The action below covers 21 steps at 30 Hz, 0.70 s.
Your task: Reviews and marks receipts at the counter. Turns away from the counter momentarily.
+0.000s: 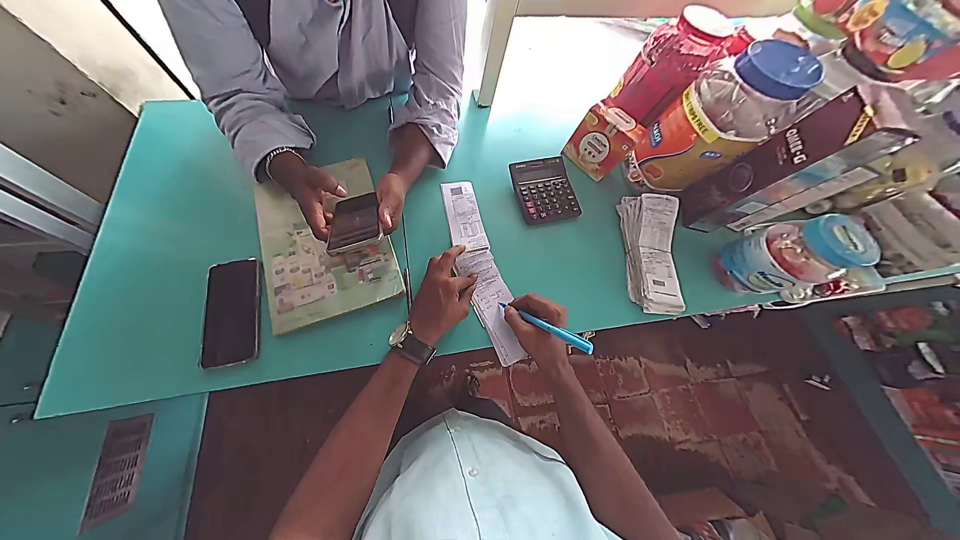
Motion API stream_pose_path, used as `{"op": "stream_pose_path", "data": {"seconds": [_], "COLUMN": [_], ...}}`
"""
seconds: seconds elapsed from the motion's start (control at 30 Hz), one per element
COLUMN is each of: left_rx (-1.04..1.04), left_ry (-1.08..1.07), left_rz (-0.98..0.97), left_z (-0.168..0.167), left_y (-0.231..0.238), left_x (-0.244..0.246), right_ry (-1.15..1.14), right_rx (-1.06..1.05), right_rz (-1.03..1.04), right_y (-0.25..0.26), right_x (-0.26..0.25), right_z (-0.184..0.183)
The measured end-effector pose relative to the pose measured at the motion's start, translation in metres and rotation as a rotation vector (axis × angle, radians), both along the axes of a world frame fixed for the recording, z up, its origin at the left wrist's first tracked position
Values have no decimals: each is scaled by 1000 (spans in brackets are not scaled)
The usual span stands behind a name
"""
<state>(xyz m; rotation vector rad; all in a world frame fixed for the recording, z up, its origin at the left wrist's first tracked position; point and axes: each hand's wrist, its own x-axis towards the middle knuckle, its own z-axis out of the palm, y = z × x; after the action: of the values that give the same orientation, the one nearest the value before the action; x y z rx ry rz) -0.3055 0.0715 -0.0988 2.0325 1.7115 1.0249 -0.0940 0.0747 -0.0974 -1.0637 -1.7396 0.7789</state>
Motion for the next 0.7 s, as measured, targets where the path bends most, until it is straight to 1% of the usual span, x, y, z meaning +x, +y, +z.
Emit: {"op": "stream_pose_path", "data": {"seconds": [0.4, 0.7], "left_rx": [-42, -29], "left_ry": [-8, 15], "left_rz": [1, -3], "left_z": [3, 1], "left_y": [-1, -1], "left_x": [1, 1], "right_ry": [-12, -15], "right_rx": [8, 29], "right_rz": [-40, -64], "right_y": [-2, -2], "right_x": [-2, -3], "right_z": [1, 1]}}
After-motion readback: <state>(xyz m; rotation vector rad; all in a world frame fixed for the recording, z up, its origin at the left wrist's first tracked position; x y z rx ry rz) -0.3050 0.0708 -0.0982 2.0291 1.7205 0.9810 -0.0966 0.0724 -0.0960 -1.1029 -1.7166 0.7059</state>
